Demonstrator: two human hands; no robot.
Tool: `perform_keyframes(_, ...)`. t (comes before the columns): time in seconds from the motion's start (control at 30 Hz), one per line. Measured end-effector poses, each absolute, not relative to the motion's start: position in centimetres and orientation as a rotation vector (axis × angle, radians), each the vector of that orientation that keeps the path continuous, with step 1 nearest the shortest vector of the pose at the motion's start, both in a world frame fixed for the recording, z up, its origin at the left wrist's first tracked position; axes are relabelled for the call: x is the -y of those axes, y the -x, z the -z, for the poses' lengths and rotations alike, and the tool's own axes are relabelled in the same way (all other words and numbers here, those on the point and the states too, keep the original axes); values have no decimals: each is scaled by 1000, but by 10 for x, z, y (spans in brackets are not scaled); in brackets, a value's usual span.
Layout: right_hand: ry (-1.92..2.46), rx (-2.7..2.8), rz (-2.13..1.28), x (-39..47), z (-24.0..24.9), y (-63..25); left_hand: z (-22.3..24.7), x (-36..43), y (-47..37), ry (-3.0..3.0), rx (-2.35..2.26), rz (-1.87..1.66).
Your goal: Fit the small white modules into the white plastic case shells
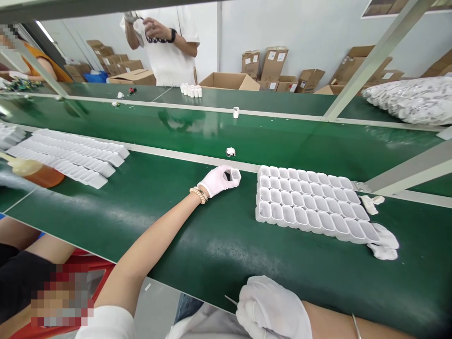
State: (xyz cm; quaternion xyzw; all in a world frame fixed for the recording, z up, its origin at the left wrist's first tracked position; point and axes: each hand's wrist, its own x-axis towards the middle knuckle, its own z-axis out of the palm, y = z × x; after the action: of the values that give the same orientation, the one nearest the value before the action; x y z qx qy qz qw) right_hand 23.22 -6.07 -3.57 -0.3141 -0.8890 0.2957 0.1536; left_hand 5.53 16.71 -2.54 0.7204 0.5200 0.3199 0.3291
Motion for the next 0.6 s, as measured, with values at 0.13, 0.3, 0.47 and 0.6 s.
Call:
perform_keyframes(0.13,788,2625,-865,58,39,-234,27,-168,-56,-1888,-1359,-830)
perform_keyframes(0.3,673,2755,-948,56,39,-233,27,-169,-56,-1899,-1353,-818)
perform_keyframes(0.47,818,2786,-924,60,49,-225,26,-169,-56,-1899,-1353,-828)
perform_keyframes(0.6,554,2849,-1001,64,66,-218,28,-169,-56,-1892,-1354,-827)
